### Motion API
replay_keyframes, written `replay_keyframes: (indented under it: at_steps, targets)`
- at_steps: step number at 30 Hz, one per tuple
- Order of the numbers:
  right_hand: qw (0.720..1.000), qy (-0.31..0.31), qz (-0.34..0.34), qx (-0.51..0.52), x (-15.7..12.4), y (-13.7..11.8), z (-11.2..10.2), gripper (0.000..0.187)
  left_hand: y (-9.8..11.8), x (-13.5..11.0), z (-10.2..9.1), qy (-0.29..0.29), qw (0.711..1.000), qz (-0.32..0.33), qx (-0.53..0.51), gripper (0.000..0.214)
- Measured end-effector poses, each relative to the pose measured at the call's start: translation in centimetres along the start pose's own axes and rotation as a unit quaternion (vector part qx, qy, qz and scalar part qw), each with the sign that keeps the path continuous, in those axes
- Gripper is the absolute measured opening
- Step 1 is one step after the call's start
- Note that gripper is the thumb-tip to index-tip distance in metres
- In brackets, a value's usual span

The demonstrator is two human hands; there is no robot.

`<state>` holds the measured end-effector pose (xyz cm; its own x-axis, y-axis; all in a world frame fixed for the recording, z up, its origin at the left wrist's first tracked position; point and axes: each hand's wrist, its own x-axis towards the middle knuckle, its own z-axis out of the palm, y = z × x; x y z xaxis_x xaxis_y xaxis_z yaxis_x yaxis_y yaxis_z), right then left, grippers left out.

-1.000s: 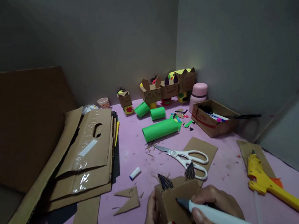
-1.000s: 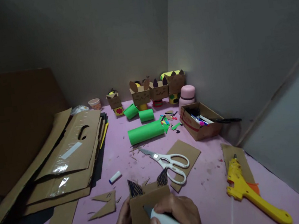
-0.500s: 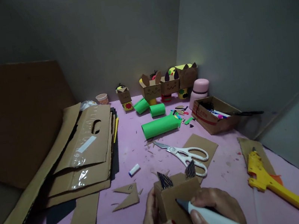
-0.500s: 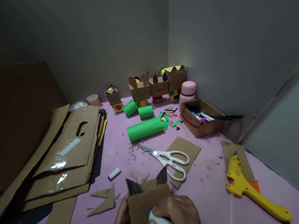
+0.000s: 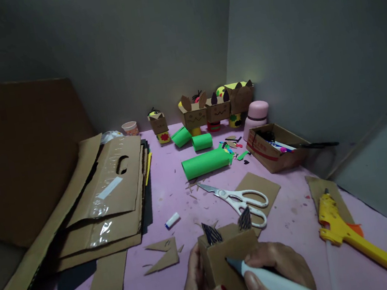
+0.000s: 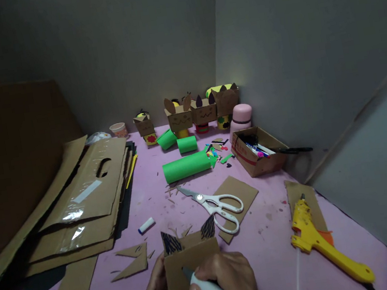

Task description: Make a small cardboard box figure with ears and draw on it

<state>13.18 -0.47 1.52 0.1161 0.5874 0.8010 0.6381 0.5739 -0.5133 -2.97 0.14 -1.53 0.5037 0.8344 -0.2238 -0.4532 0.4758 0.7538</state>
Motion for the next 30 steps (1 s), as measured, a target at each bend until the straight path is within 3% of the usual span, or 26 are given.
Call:
replay_keyframes:
  at_steps: [5, 11, 15, 30]
  targets:
    - [1.000, 0.014, -0.007, 0.003, -0.03, 0.23, 0.33, 0.009, -0.06, -0.14, 0.37, 0.043, 0.999, 0.011, 0.015, 0.084]
    - [0.998, 0.056, 0.004, 0.014, -0.48, 0.16, 0.89, 0.007, 0.05, -0.28, 0.75, 0.044, 0.999, 0.008, 0.013, 0.081]
    - [0.999, 0.044, 0.026, 0.000, -0.37, -0.15, 0.60, 0.006, -0.06, -0.33, 0.48, 0.055, 0.998, -0.015, 0.017, 0.084]
    - [0.999, 0.023, 0.030, 0.022, -0.30, -0.18, 0.59, 0.007, -0.69, 0.08, -0.09, 0.041, 0.999, 0.016, -0.003, 0.086]
